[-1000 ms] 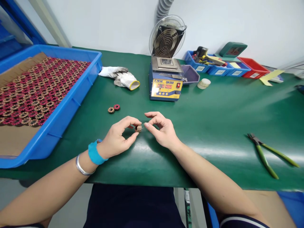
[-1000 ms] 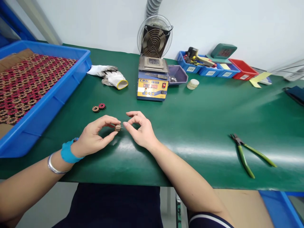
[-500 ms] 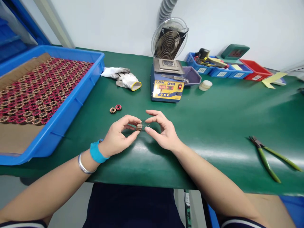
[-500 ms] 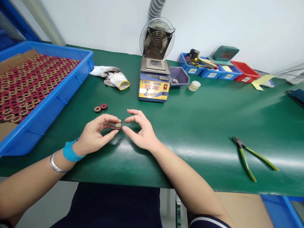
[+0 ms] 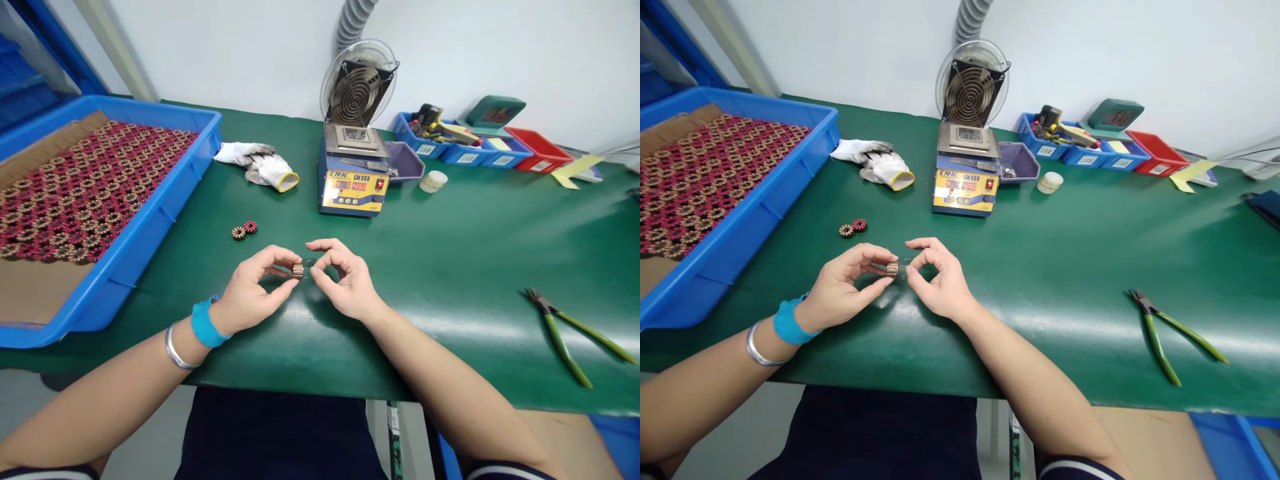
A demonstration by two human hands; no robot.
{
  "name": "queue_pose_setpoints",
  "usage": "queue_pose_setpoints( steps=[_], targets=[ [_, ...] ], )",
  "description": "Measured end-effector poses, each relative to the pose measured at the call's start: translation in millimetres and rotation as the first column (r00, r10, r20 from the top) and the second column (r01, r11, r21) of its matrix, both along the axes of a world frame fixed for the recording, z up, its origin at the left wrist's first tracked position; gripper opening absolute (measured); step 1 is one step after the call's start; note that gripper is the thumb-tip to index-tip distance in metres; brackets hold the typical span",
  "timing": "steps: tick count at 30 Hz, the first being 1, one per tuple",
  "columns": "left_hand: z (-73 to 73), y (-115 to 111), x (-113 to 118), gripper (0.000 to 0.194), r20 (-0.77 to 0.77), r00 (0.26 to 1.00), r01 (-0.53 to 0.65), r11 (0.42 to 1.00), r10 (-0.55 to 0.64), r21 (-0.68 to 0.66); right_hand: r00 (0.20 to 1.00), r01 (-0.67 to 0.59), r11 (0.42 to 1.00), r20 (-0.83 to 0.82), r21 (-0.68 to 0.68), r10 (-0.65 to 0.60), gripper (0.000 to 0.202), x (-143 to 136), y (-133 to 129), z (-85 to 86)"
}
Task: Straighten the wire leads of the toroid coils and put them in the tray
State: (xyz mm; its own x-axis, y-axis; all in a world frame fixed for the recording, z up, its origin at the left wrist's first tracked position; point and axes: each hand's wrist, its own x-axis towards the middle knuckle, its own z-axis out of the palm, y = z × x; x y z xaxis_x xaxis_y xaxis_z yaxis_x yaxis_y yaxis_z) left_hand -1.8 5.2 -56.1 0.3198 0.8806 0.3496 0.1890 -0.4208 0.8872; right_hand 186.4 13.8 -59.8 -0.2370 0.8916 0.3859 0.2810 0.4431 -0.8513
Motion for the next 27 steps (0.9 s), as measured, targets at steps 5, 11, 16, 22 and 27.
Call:
queue_pose_setpoints(
  steps=[5, 11, 16, 22, 27],
  targets=[
    [0.2, 3, -1, 0.023, 0.15, 0.988, -0.003, 0.987, 0.027, -0.158, 0.981, 0.065, 0.956, 0.159, 0.287, -0.115, 0.007, -1, -5, 2.3],
    [1.8, 6, -1, 0.018, 0.221, 0.974, 0.002, 0.981, 0.042, -0.193, 0.884, -0.056, 0.909, 0.444, 0.414, -0.148, 0.022, 2, -7, -0.8],
    [0.0, 6, -1, 0.019, 0.206, 0.978, 0.019, 0.976, 0.027, -0.219, 0.86, -0.093, 0.92, 0.497, 0.381, -0.119, 0.028, 5, -8, 0.5],
    [-0.3, 8, -4, 0.019, 0.176, 0.984, 0.088, 0.938, -0.03, -0.336, 0.791, -0.13, 0.907, 0.594, 0.4, -0.148, 0.029, 4, -9, 2.0],
    [2.1, 9, -5, 0.02, 0.099, 0.993, 0.099, 0.918, -0.065, -0.383, 0.75, -0.203, 0.883, 0.647, 0.423, -0.137, 0.027, 2, -13, 6.5]
  ],
)
